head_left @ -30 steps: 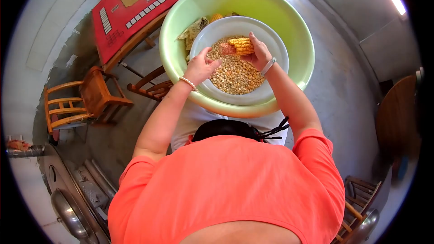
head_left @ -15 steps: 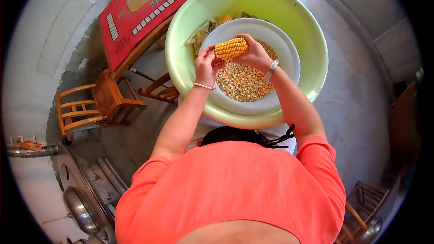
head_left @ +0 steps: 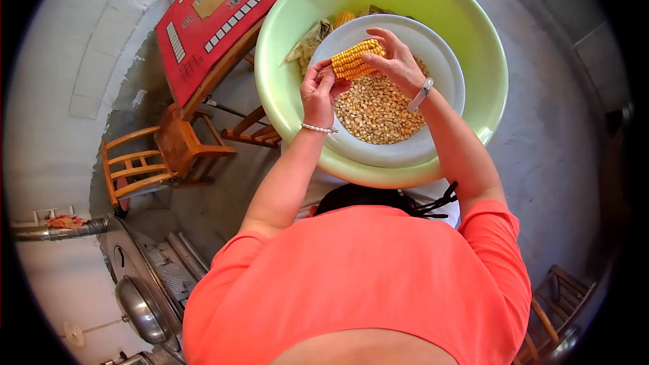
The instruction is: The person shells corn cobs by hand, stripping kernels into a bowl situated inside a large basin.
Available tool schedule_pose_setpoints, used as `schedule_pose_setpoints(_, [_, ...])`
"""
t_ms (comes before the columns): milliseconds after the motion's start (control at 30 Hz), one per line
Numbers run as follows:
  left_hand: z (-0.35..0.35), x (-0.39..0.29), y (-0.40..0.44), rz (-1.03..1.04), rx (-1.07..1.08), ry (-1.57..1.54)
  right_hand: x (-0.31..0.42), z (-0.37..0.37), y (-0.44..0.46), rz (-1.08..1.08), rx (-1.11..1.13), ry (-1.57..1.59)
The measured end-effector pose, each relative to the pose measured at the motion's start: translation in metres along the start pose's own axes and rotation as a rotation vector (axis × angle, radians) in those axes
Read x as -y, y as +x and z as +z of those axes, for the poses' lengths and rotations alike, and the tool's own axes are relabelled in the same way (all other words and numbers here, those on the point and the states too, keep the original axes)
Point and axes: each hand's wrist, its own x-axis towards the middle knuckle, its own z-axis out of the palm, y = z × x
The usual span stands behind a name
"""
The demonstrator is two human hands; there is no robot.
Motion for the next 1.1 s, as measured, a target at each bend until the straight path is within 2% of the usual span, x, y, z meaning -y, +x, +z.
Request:
schedule_pose_setpoints(67, [0.000,0.000,-0.002,-0.014,0.054,0.072,0.005,0.005,-0.007,0.049,-0.009,0.023])
schedule_pose_setpoints(167, [0.002,-0.003,-0.006,-0.013,0.164,0.180,0.004,0.002,-0.005,0.166,-0.063,0.238])
schedule_pose_setpoints(233, [0.004,-0.001,-0.008,0.021,0.243,0.296,-0.002,0.000,-0.001,0.153,-0.166,0.288])
schedule_pose_setpoints(300, [0.004,-0.002,-0.008,-0.025,0.214,0.332,-0.007,0.000,0.000,0.156,-0.219,0.307])
schedule_pose_setpoints(500, [-0.005,0.003,-0.005,-0.204,0.106,0.357,-0.006,0.004,-0.002,0.111,-0.201,-0.043])
schedule_pose_setpoints(633, [-0.006,0.010,-0.006,-0.202,0.050,0.263,-0.015,0.004,-0.002,0.115,-0.230,-0.062])
schedule_pose_setpoints(833, [-0.002,0.004,-0.004,-0.160,0.121,0.332,-0.004,0.005,-0.003,0.114,-0.183,-0.016])
schedule_pose_setpoints(1100, [-0.003,0.006,-0.001,-0.179,0.110,0.245,0.000,-0.001,-0.002,0.202,-0.143,-0.113])
